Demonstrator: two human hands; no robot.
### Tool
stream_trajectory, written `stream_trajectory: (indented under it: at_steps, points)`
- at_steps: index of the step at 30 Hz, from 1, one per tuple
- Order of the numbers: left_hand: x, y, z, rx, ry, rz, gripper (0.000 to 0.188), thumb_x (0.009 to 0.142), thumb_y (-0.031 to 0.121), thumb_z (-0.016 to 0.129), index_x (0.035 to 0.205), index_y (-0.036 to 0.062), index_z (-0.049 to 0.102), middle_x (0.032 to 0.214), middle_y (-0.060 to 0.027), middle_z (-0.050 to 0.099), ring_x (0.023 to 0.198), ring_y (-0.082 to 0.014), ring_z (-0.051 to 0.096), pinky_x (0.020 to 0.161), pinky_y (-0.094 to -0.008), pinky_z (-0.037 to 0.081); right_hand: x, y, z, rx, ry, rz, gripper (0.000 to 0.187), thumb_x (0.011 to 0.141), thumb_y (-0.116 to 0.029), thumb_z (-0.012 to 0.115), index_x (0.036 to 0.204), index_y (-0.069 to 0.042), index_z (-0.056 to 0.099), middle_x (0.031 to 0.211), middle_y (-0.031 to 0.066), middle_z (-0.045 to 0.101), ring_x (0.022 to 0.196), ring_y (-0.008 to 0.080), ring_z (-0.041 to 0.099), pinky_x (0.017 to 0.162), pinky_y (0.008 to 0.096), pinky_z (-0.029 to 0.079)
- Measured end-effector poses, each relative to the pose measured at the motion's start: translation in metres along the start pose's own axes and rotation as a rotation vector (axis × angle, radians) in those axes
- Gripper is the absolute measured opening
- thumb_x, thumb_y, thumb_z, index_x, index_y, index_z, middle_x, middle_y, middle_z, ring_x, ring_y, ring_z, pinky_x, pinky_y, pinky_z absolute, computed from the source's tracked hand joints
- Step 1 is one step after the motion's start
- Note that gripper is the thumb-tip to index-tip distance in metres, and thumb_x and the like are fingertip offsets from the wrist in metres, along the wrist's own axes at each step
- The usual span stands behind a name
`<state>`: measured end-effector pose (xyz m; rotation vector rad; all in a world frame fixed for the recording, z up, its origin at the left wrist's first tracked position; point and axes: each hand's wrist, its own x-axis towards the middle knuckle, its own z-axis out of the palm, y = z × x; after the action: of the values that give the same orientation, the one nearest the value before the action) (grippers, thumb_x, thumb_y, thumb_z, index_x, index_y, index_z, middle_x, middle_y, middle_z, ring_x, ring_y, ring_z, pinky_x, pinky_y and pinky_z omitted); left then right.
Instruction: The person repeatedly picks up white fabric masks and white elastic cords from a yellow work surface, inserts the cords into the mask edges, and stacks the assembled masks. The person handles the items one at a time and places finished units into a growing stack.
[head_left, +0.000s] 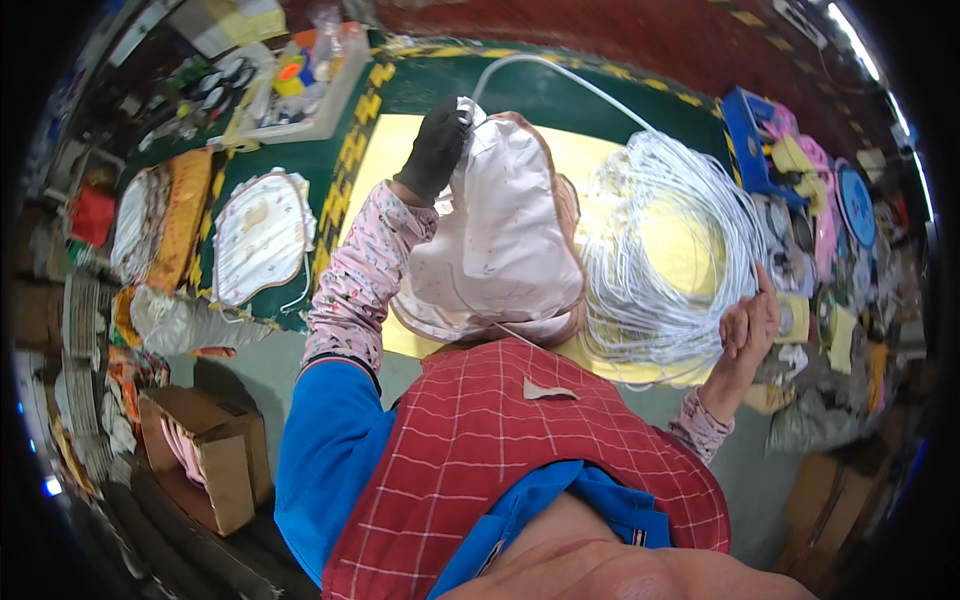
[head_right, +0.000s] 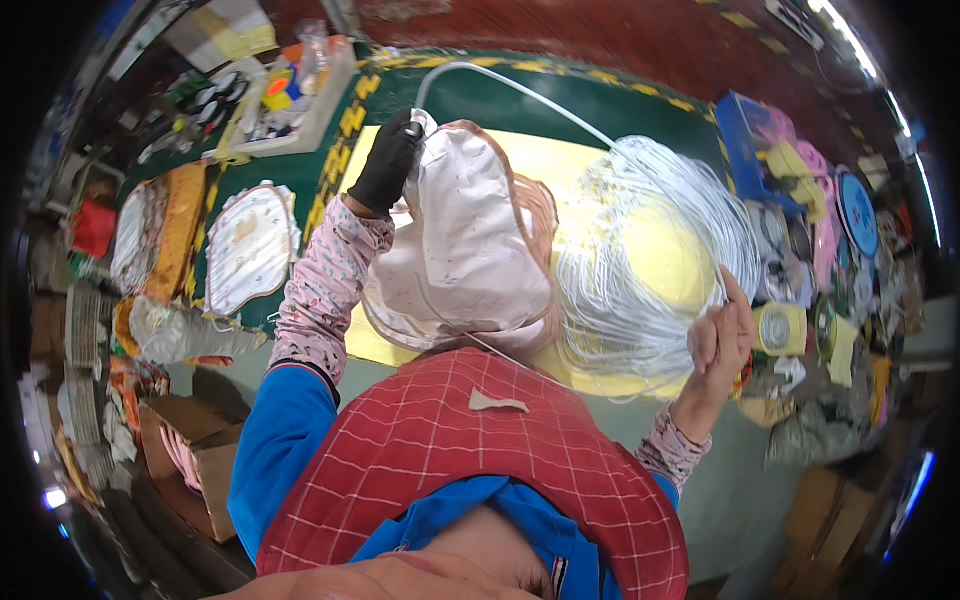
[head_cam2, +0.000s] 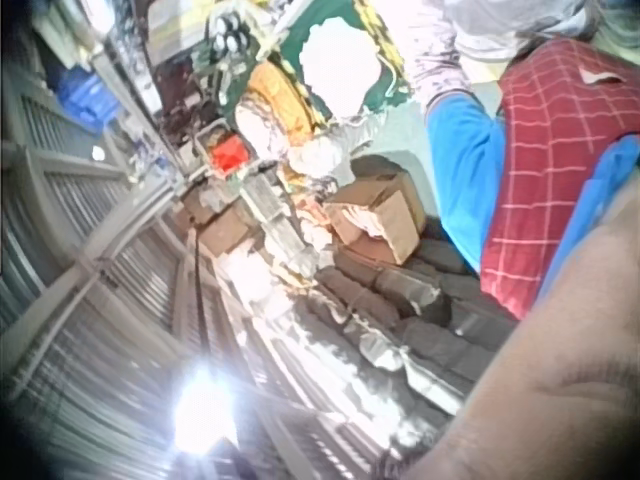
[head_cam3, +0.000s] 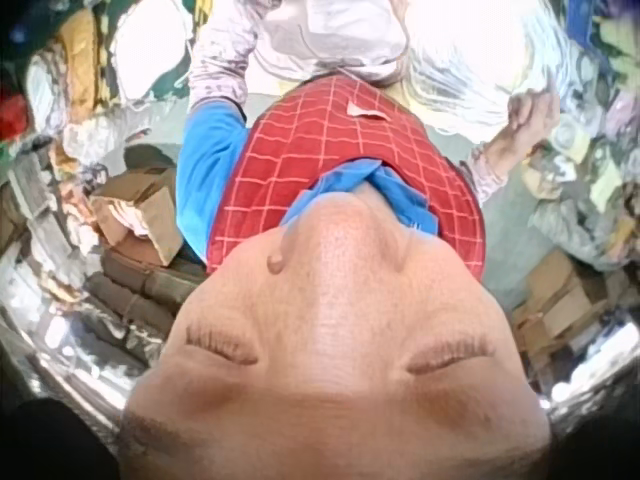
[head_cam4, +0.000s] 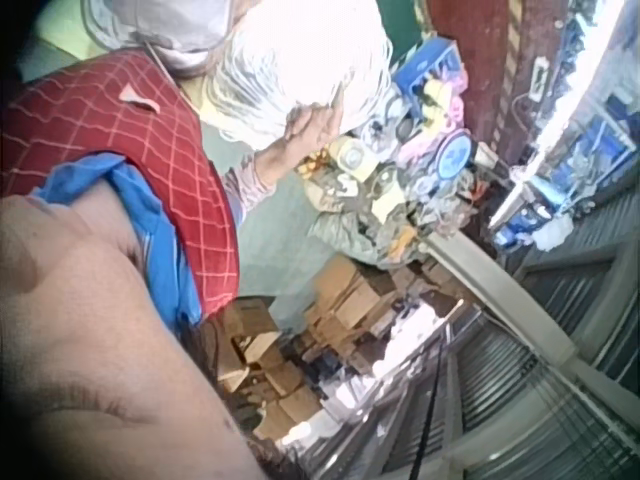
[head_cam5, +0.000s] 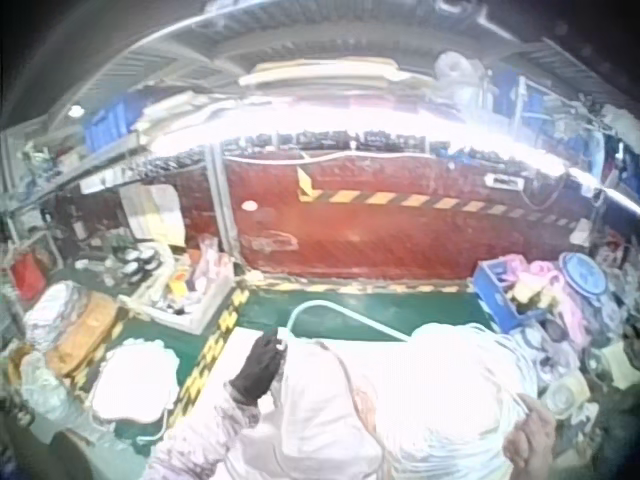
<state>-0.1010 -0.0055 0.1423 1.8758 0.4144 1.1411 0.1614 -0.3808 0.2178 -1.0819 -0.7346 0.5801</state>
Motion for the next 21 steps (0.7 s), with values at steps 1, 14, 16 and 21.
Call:
stream_trajectory:
  at_steps: [1, 14, 16, 21]
  points:
    - [-0.001, 0.002, -0.017, 0.394, 0.022, 0.276, 0.020, 0.079, -0.004, 0.051, 0.098, -0.0006, 0.054, 0.096, -0.0165, 0.054, 0.088, -0.0328, 0.053, 0.076, -0.0340, 0.044, 0.002, -0.001, 0.002, 0.018, -0.019, -0.004, 0.040, 0.097, -0.017, 0.041, 0.127, 0.009, 0.040, 0.045, -0.0061, 0.032, 0.032, 0.0003, 0.025, 0.030, 0.0163, 0.019]
    - [-0.039, 0.069, -0.049, 0.461, 0.367, 0.100, 0.018, 0.084, 0.001, 0.052, 0.102, -0.0011, 0.058, 0.108, -0.0201, 0.054, 0.095, -0.0342, 0.055, 0.081, -0.0357, 0.045, 0.024, 0.023, -0.021, 0.215, -0.229, -0.007, 0.046, 0.096, -0.016, 0.041, 0.133, 0.010, 0.030, 0.039, -0.0016, 0.038, 0.024, 0.0062, 0.031, 0.027, 0.0203, 0.029]
    - [-0.043, 0.062, -0.055, 0.445, 0.384, 0.107, 0.019, 0.085, 0.002, 0.052, 0.103, -0.0011, 0.057, 0.111, -0.0214, 0.053, 0.097, -0.0348, 0.054, 0.083, -0.0353, 0.045, 0.025, 0.025, -0.021, 0.247, -0.259, -0.002, 0.046, 0.096, -0.016, 0.041, 0.133, 0.010, 0.029, 0.039, -0.0011, 0.038, 0.024, 0.0064, 0.031, 0.027, 0.0203, 0.028]
    - [-0.045, 0.075, -0.055, 0.363, 0.439, 0.253, 0.018, 0.091, 0.007, 0.048, 0.104, -0.0010, 0.056, 0.111, -0.0164, 0.054, 0.097, -0.0277, 0.056, 0.084, -0.0339, 0.045, 0.032, 0.028, -0.025, 0.349, -0.387, 0.017, 0.045, 0.096, -0.016, 0.041, 0.131, 0.010, 0.032, 0.039, 0.0000, 0.040, 0.023, 0.0062, 0.030, 0.027, 0.0200, 0.027]
